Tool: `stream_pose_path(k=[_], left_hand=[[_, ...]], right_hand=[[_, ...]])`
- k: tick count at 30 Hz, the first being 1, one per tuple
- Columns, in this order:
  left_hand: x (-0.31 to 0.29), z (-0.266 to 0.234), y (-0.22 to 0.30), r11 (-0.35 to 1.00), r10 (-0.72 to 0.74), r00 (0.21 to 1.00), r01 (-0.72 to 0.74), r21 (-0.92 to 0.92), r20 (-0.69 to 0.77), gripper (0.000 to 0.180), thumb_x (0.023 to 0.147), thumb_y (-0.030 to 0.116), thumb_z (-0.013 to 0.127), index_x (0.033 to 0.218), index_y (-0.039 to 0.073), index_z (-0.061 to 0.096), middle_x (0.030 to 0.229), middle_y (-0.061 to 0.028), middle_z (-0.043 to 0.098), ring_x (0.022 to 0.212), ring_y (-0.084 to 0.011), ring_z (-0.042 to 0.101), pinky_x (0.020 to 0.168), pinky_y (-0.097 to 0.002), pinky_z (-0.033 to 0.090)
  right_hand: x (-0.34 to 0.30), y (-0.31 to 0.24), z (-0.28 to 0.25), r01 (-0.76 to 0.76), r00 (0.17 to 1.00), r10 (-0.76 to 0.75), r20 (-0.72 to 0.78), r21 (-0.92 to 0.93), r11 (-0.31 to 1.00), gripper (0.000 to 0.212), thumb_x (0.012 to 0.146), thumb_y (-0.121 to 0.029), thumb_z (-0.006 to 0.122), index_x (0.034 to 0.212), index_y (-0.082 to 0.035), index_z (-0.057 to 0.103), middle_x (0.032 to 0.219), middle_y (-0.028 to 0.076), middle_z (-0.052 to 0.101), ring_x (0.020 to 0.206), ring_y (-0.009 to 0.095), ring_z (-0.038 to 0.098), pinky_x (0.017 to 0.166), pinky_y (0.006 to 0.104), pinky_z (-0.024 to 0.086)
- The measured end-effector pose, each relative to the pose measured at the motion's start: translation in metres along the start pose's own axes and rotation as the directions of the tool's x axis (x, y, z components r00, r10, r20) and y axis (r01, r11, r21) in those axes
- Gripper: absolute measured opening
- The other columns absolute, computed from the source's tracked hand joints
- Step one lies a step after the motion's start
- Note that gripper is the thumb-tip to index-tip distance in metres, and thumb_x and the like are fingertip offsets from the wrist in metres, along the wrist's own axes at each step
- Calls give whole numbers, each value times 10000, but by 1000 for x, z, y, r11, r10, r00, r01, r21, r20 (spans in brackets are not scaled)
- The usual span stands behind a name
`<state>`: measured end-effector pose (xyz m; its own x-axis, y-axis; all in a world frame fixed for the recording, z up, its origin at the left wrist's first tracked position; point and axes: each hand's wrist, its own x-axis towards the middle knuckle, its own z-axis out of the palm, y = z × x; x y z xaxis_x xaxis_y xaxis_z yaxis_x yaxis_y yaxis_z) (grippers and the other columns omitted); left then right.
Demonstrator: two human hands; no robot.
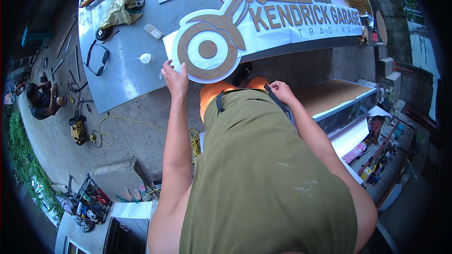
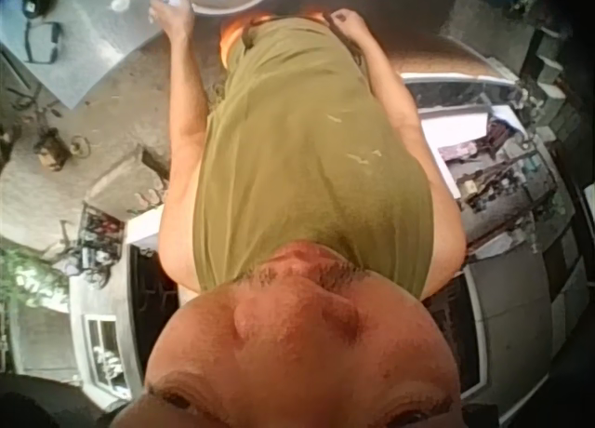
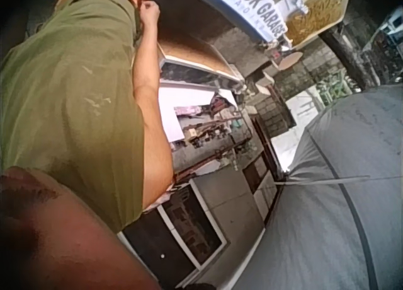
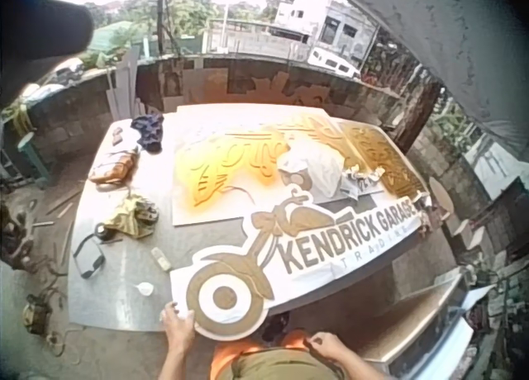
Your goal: Assembling a garage sign by gluing wooden letters and logo components onto a base.
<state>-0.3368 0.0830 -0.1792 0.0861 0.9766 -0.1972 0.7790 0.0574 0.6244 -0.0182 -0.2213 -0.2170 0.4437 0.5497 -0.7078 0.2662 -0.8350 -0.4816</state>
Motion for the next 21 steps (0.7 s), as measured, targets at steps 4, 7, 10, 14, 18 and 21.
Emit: stream_pose_path(k=[4, 7, 10, 14, 18, 21], left_hand=[[4, 7, 4, 1000, 10, 1000, -9, 9, -18, 672, 902, 295, 785, 1412, 13, 449, 1308, -244, 486, 1202, -397, 575, 1048, -480, 470], [5, 13, 4, 1000, -1, 1000, 2, 22, -19, 688, 896, 300, 790, 1415, 6, 447, 1314, -246, 484, 1206, -408, 572, 1054, -476, 469], [4, 17, 6, 999, -22, 1000, 22, 27, -18, 699, 892, 305, 794, 1418, 2, 446, 1312, -248, 487, 1201, -415, 575, 1055, -474, 470], [1, 15, 4, 999, -27, 1000, 27, 32, -6, 692, 892, 302, 791, 1416, 7, 449, 1298, -242, 497, 1184, -407, 585, 1042, -476, 478], [0, 14, 2, 999, -32, 999, 31, 36, 10, 684, 889, 298, 789, 1411, 14, 451, 1280, -232, 510, 1168, -391, 595, 1023, -481, 488], [0, 16, 0, 999, -33, 999, 33, 34, -7, 680, 889, 293, 788, 1411, 16, 450, 1278, -229, 512, 1166, -385, 597, 1017, -483, 491]], right_hand=[[-1, -3, 0, -17, 1000, 17, -2, 4, 1000, 191, 934, -175, 733, 1054, -28, 756, 944, 118, 777, 866, 208, 744, 835, 357, 586], [-5, -11, -3, -24, 1000, 24, 6, 1, 1000, 197, 939, -180, 733, 1056, -24, 755, 942, 117, 776, 862, 203, 742, 829, 353, 586], [-4, -6, -2, -13, 1000, 13, 2, 6, 1000, 201, 940, -182, 733, 1059, -22, 754, 939, 115, 776, 859, 197, 741, 826, 353, 586], [-3, -1, -1, -9, 1000, 9, 8, 8, 1000, 203, 943, -183, 731, 1065, -23, 754, 940, 117, 776, 860, 198, 741, 824, 355, 586], [-3, 0, -2, -21, 1000, 21, 16, 18, 1000, 211, 945, -187, 727, 1077, -24, 754, 956, 123, 780, 871, 208, 747, 829, 357, 589], [-5, -3, -3, -12, 1000, 12, 17, 12, 1000, 231, 955, -211, 731, 1073, -14, 750, 941, 115, 774, 857, 186, 730, 814, 348, 580]])
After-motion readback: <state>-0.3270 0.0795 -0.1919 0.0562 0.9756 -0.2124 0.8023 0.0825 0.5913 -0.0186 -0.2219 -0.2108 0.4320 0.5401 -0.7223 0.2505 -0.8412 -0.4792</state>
